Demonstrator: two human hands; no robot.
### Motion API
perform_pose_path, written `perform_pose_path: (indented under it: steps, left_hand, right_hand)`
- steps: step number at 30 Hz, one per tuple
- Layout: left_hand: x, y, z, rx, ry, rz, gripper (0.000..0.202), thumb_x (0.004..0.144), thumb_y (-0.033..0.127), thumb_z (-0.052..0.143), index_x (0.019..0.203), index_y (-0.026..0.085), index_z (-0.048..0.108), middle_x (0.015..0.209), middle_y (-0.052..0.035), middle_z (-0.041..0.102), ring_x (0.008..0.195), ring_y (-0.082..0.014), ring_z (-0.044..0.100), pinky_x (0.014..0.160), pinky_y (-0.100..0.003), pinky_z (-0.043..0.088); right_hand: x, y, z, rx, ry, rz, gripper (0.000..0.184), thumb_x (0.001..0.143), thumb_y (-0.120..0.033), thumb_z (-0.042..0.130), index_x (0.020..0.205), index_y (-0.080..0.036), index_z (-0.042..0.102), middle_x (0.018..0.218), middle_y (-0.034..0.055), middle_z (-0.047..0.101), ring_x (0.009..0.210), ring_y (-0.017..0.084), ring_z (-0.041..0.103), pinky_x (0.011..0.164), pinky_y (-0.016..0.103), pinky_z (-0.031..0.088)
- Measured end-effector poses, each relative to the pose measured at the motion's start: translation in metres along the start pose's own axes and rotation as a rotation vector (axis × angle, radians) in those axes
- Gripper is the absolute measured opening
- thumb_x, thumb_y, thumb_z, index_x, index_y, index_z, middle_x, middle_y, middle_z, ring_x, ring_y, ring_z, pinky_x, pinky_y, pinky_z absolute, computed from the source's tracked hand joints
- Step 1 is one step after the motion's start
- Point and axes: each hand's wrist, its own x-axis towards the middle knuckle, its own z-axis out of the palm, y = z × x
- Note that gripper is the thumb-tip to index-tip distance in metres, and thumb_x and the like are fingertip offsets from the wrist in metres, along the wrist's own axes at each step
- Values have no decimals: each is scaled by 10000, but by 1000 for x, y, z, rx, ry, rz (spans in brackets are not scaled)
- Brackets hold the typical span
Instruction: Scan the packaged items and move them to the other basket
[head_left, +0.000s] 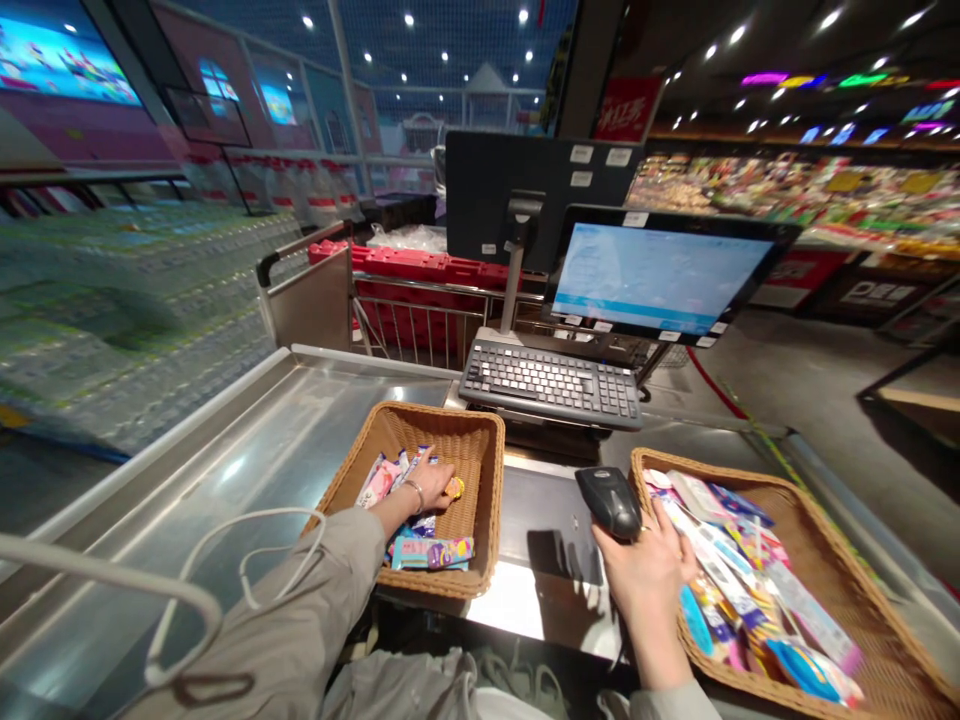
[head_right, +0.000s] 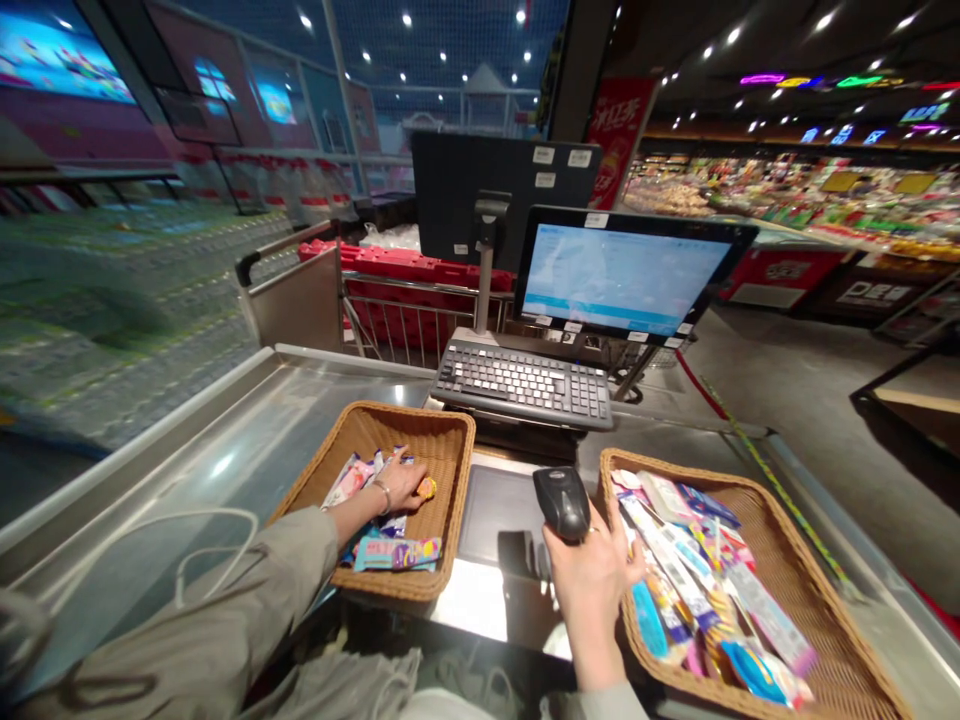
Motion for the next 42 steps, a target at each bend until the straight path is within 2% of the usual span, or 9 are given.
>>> perform_pose_path:
  steps: [5, 8, 14, 16, 19, 25, 32, 37, 42]
  left_hand:
    - [6, 4, -3, -67, -17, -7, 277, 795, 418, 649, 945, 193, 588, 904, -61, 726, 870, -246, 676, 986, -425, 320]
    - [11, 1, -12, -112, -16, -12, 309, 812, 464, 657, 995, 220, 607, 996, -46, 734, 929, -229, 667, 890, -369, 337]
    - [17, -8, -45, -167, 52, -91, 295, 813, 447, 690, 1011, 233, 645, 1012, -26, 755, 955, -217, 668, 846, -362, 292]
    - [17, -7, -59, -183, 102, -124, 291, 820, 441, 688, 1035, 249, 649, 1054, -17, 754, 980, -210, 664, 855, -363, 281]
    - [15, -2, -77, -205, 180, -174, 294, 834, 442, 678, 1070, 270, 649, 1079, 3, 753, 988, -194, 663, 871, -366, 267]
    - [10, 16, -108, -226, 320, -275, 278, 851, 439, 673, 1082, 284, 660, 1070, 7, 758, 976, -188, 660, 895, -390, 263]
    - [7, 47, -133, -254, 514, -327, 260, 841, 466, 683, 1049, 312, 710, 971, 5, 775, 916, -208, 644, 919, -425, 275]
    - [17, 72, -137, -275, 593, -289, 230, 818, 447, 720, 1013, 327, 734, 957, 14, 777, 943, -219, 624, 994, -470, 250]
    - [32, 90, -133, -265, 603, -237, 238, 810, 416, 736, 1038, 348, 732, 982, 21, 778, 989, -236, 598, 1054, -526, 223]
  right_hand:
    - [-1, 3, -3, -2, 10, 32, 502, 754, -587, 453, 961, -217, 722, 1148, 135, 705, 1290, 302, 485, 1115, 522, 189]
    - [0, 3, -3, 0, -4, 33, 510, 759, -581, 451, 985, -214, 723, 1163, 137, 700, 1301, 299, 475, 1112, 521, 186]
    - [5, -1, 1, 32, -35, -14, 464, 755, -547, 472, 949, -213, 729, 1165, 124, 701, 1315, 314, 452, 1101, 531, 169]
    - [8, -5, 3, 30, -48, -42, 481, 753, -531, 478, 1007, -202, 719, 1218, 126, 678, 1329, 312, 433, 1100, 530, 172]
    - [13, -13, 5, 36, -73, -114, 413, 752, -480, 494, 993, -229, 716, 1214, 98, 685, 1335, 297, 418, 1100, 523, 178]
    - [23, -27, 9, 45, -102, -268, 359, 759, -382, 524, 1021, -221, 710, 1214, 75, 688, 1367, 308, 382, 1098, 559, 165]
    - [32, -40, 7, 64, -83, -340, 277, 748, -328, 563, 963, -232, 709, 1226, 61, 684, 1385, 309, 362, 1093, 583, 165]
    - [30, -49, 0, 83, -95, -379, 282, 726, -310, 590, 974, -242, 704, 1257, 43, 670, 1395, 303, 358, 1107, 578, 140]
    - [29, -51, -7, 79, -98, -377, 272, 714, -305, 581, 944, -240, 711, 1252, 57, 672, 1387, 315, 361, 1110, 584, 123]
